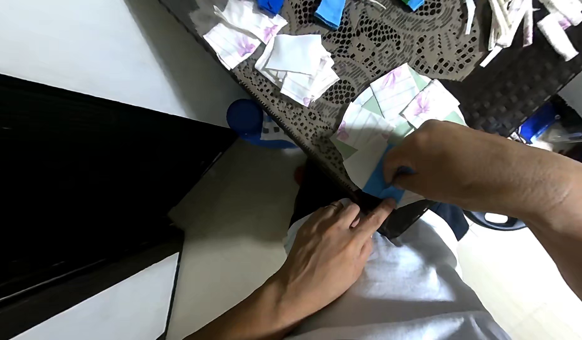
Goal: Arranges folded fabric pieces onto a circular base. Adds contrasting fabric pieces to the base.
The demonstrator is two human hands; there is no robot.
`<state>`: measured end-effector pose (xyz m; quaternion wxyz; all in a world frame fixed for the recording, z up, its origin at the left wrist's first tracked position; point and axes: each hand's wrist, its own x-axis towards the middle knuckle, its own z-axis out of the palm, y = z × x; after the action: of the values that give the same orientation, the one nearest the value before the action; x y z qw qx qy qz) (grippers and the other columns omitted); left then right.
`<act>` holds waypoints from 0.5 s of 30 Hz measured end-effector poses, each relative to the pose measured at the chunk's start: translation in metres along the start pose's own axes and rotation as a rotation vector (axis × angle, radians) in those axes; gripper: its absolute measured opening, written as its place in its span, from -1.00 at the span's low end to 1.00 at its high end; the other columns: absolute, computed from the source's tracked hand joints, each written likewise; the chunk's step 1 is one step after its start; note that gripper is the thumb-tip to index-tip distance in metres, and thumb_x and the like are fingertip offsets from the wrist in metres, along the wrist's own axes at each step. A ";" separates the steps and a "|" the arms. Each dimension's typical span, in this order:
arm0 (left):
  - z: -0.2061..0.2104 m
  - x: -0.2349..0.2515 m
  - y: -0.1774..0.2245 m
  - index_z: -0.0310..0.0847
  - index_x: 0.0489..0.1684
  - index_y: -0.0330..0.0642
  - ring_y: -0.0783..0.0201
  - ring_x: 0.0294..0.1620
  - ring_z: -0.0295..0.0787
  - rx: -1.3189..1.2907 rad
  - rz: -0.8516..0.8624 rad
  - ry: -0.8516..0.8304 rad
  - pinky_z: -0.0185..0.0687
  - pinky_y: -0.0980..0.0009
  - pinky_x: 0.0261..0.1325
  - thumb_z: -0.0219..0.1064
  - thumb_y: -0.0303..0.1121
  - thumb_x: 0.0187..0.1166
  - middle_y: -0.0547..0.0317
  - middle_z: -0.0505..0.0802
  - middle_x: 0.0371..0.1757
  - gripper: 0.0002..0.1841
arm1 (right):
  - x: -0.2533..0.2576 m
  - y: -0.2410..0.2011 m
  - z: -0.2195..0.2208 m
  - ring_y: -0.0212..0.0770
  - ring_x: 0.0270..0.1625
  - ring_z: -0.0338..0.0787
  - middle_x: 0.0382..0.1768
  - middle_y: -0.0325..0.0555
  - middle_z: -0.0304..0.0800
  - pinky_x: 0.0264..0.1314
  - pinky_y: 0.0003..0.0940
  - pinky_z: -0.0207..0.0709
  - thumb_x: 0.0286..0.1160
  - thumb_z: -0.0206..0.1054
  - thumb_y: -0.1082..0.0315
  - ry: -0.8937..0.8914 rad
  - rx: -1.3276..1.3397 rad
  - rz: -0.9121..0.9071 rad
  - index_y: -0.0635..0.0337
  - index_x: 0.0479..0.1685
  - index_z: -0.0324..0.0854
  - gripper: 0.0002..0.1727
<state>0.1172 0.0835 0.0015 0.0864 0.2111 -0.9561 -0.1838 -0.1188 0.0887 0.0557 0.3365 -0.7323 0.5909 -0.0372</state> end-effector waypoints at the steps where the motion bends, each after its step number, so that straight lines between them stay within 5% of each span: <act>1: 0.000 0.000 0.000 0.75 0.44 0.14 0.07 -0.45 0.68 0.002 -0.001 -0.001 0.53 0.27 -0.42 0.08 -0.34 0.58 0.08 0.72 -0.46 -0.51 | -0.001 -0.001 0.000 -0.31 -0.47 0.70 -0.56 -0.32 0.70 -0.48 -0.29 0.51 0.46 0.48 0.39 0.014 -0.014 0.009 -0.01 -0.38 0.82 -0.91; 4: 0.000 0.000 0.001 0.74 0.43 0.10 0.04 -0.48 0.70 0.017 0.006 -0.005 0.55 0.26 -0.44 0.08 -0.36 0.58 0.07 0.74 -0.49 -0.51 | -0.004 -0.006 0.002 -0.16 -0.51 0.70 -0.60 -0.23 0.64 -0.55 -0.17 0.46 0.32 0.54 0.46 0.100 -0.081 0.055 0.06 -0.37 0.75 -0.91; 8: -0.002 0.000 0.004 0.71 0.44 -0.04 0.07 -0.64 0.62 0.064 0.048 -0.013 0.46 0.28 -0.58 0.10 -0.40 0.57 0.12 0.68 -0.65 -0.52 | -0.012 0.001 0.007 0.01 -0.38 0.77 -0.40 -0.10 0.70 -0.49 -0.02 0.53 0.39 0.45 0.49 0.299 -0.172 0.052 0.10 -0.21 0.74 -0.90; 12: -0.003 0.001 0.006 0.70 0.43 -0.13 0.11 -0.68 0.55 0.086 0.082 -0.020 0.38 0.33 -0.61 0.12 -0.40 0.58 0.15 0.63 -0.69 -0.54 | -0.027 -0.001 0.010 -0.30 -0.52 0.66 -0.53 -0.37 0.64 -0.59 -0.25 0.41 0.40 0.25 0.36 0.456 -0.052 0.012 -0.05 -0.27 0.74 -0.86; 15: -0.004 0.003 0.005 0.69 0.44 -0.15 0.11 -0.66 0.57 0.092 0.101 -0.036 0.40 0.33 -0.58 0.12 -0.40 0.59 0.16 0.64 -0.68 -0.54 | -0.032 0.000 0.019 -0.49 -0.59 0.61 -0.59 -0.53 0.62 -0.66 -0.40 0.40 0.36 0.23 0.29 0.397 0.040 0.037 -0.19 -0.33 0.71 -0.85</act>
<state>0.1138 0.0850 0.0075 0.0686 0.1628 -0.9744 -0.1389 -0.1200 0.1257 0.0521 0.2285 -0.6927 0.6581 -0.1866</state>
